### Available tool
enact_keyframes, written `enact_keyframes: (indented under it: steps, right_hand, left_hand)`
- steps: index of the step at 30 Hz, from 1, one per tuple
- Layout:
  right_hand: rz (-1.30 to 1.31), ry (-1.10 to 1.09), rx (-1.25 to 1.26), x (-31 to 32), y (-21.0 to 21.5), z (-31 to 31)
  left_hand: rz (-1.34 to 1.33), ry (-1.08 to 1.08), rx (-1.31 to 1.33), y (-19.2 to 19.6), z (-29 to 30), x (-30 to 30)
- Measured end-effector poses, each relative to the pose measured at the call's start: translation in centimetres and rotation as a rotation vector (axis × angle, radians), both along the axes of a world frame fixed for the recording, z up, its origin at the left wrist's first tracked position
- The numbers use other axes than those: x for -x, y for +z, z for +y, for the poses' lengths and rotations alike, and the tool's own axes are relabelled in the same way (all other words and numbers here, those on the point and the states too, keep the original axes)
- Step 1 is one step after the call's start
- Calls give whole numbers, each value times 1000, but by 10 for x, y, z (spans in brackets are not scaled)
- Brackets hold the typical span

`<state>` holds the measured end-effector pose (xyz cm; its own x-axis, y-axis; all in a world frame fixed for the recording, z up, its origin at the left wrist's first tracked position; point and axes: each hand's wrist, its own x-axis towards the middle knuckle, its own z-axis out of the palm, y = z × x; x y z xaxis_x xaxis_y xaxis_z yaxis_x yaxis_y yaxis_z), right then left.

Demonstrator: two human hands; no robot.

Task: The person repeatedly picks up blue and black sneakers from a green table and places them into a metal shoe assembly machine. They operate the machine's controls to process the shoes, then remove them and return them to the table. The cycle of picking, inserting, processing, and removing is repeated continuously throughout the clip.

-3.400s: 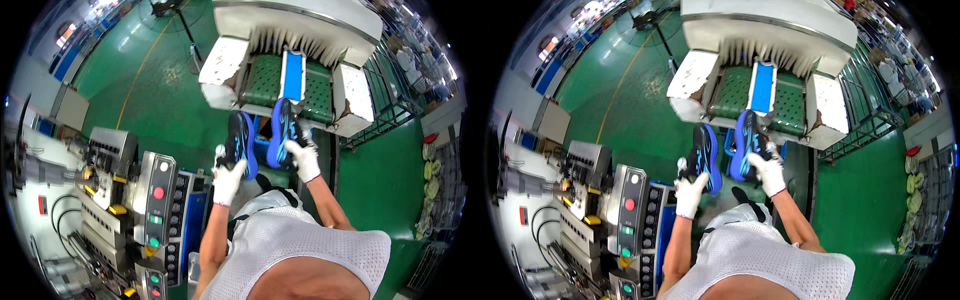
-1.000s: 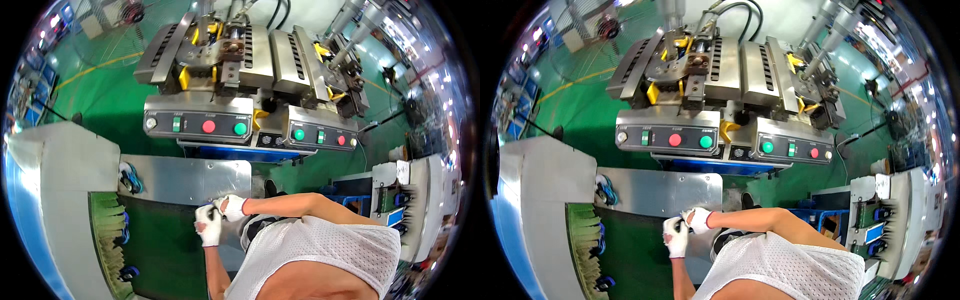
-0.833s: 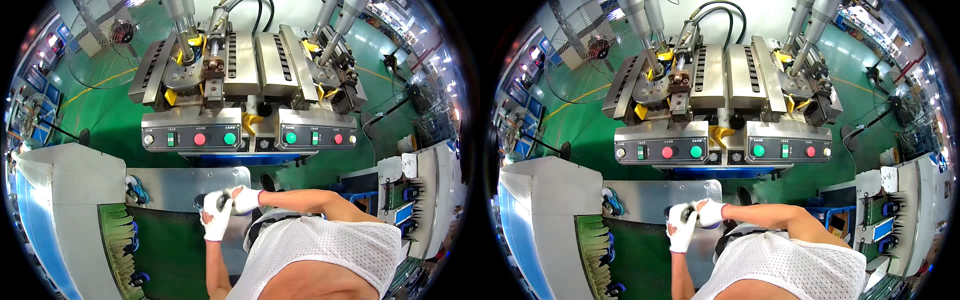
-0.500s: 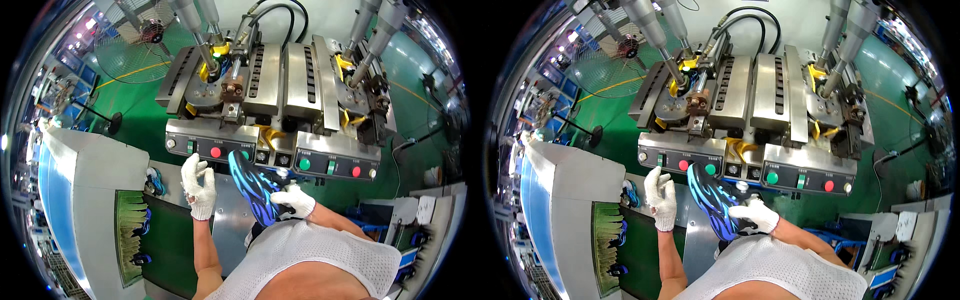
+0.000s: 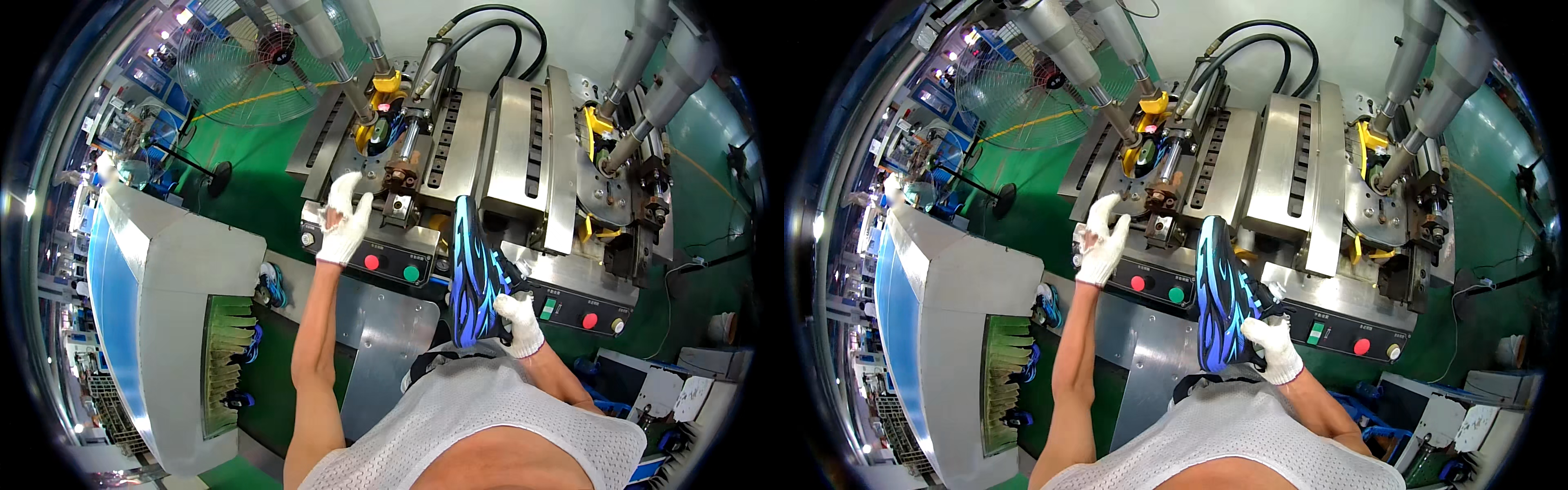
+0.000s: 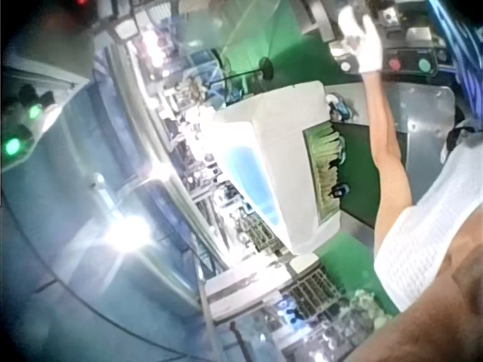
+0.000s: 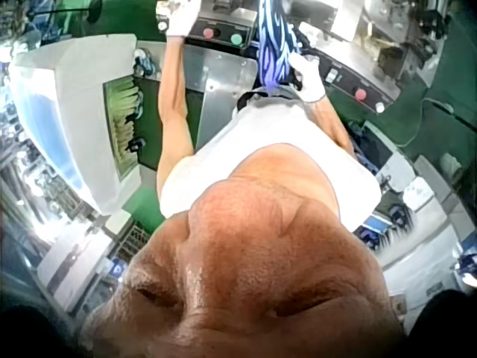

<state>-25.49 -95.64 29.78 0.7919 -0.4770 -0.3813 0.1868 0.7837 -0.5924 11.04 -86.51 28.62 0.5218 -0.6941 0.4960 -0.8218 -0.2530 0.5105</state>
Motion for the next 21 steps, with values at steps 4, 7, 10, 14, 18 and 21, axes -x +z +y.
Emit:
enact_keyframes:
  steps: [4,7,10,14,18,21]
  right_hand:
    - [24,-60,23,-9,-2,1]
    - [120,-48,80,-6,-7,1]
    - [240,-56,72,-4,3,0]
    - [265,-60,181,14,-27,-3]
    - [360,-78,325,8,-24,0]
    - [522,-34,94,6,-17,-9]
  left_hand:
    - [9,-18,-145,-11,-47,-47]
    - [-21,0,-191,-45,-78,-86]
    - [30,48,-209,-78,-118,-122]
    - [121,156,-210,-89,-174,-138]
    - [194,253,-276,-108,-207,-152]
    - [202,263,-484,-101,-222,-172]
